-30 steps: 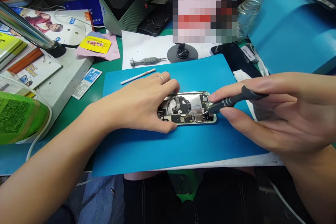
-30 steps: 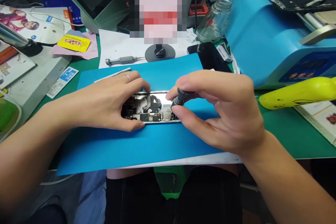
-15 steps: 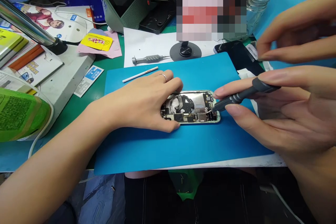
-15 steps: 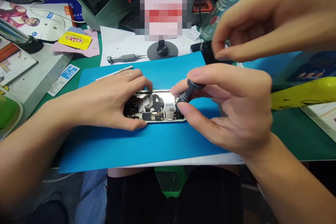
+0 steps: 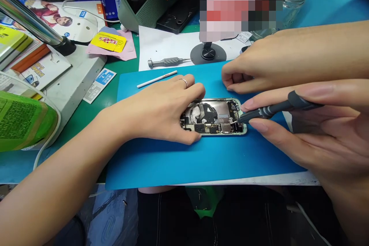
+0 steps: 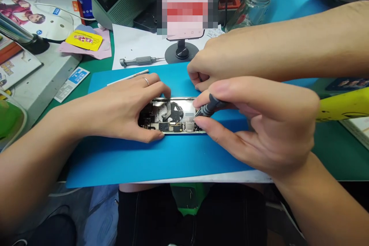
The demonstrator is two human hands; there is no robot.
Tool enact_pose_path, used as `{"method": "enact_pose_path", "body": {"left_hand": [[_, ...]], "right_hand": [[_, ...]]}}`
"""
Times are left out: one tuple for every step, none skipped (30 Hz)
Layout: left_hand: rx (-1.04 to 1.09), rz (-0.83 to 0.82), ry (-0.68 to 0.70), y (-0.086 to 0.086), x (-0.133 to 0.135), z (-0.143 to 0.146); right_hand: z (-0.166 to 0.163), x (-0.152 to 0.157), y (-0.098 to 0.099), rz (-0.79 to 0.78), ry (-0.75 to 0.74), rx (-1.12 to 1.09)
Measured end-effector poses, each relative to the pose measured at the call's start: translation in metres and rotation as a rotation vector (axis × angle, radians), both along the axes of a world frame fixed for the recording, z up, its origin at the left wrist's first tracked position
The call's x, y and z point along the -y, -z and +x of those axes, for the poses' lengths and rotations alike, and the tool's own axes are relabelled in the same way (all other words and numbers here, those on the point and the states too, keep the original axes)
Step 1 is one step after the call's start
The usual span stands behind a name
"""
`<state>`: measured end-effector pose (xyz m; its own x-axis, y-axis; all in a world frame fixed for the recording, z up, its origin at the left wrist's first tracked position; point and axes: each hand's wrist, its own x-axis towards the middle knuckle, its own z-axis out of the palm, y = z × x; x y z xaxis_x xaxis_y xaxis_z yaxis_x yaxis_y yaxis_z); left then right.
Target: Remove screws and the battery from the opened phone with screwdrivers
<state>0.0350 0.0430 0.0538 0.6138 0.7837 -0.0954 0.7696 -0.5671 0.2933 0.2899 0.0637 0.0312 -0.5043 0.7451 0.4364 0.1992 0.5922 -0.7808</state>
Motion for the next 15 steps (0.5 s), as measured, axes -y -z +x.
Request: {"method": "enact_pose_path", "body": {"left_hand": [[0.003,0.000,0.002,0.000,0.000,0.000],[0.003,0.001,0.004,0.001,0.000,0.000],[0.002,0.001,0.003,0.001,-0.001,0.000],[0.001,0.003,0.002,0.001,-0.001,0.000],[0.000,0.004,0.000,0.001,-0.001,0.000],[0.000,0.005,-0.002,0.001,-0.001,0.000],[0.001,0.004,-0.003,0.001,-0.001,0.000],[0.001,0.002,-0.003,0.001,-0.001,0.000],[0.003,0.002,-0.003,0.001,-0.001,0.000],[0.004,0.004,-0.002,0.001,0.000,0.000],[0.003,0.007,-0.002,0.001,0.000,0.000],[0.002,0.010,0.000,0.001,0.000,-0.001],[0.001,0.014,0.001,0.001,0.000,-0.001],[-0.001,0.016,0.003,0.001,0.000,-0.001],[-0.003,0.017,0.004,0.001,0.000,-0.001]], "right_hand": [[0.004,0.000,0.002,0.017,0.004,-0.001],[0.009,0.000,0.003,0.045,0.012,-0.002],[0.014,0.000,0.005,0.083,0.022,-0.003],[0.020,0.000,0.007,0.132,0.032,-0.007],[0.025,0.001,0.007,0.184,0.036,-0.006],[0.029,0.002,0.007,0.225,0.046,0.009],[0.032,0.003,0.005,0.251,0.056,0.041],[0.033,0.004,0.003,0.265,0.069,0.081],[0.034,0.005,0.000,0.275,0.083,0.121],[0.033,0.006,-0.003,0.280,0.092,0.160],[0.032,0.006,-0.006,0.284,0.096,0.196],[0.032,0.006,-0.008,0.292,0.086,0.212],[0.031,0.005,-0.009,0.306,0.065,0.208],[0.031,0.005,-0.010,0.313,0.043,0.198],[0.030,0.004,-0.009,0.321,0.017,0.183]]}}
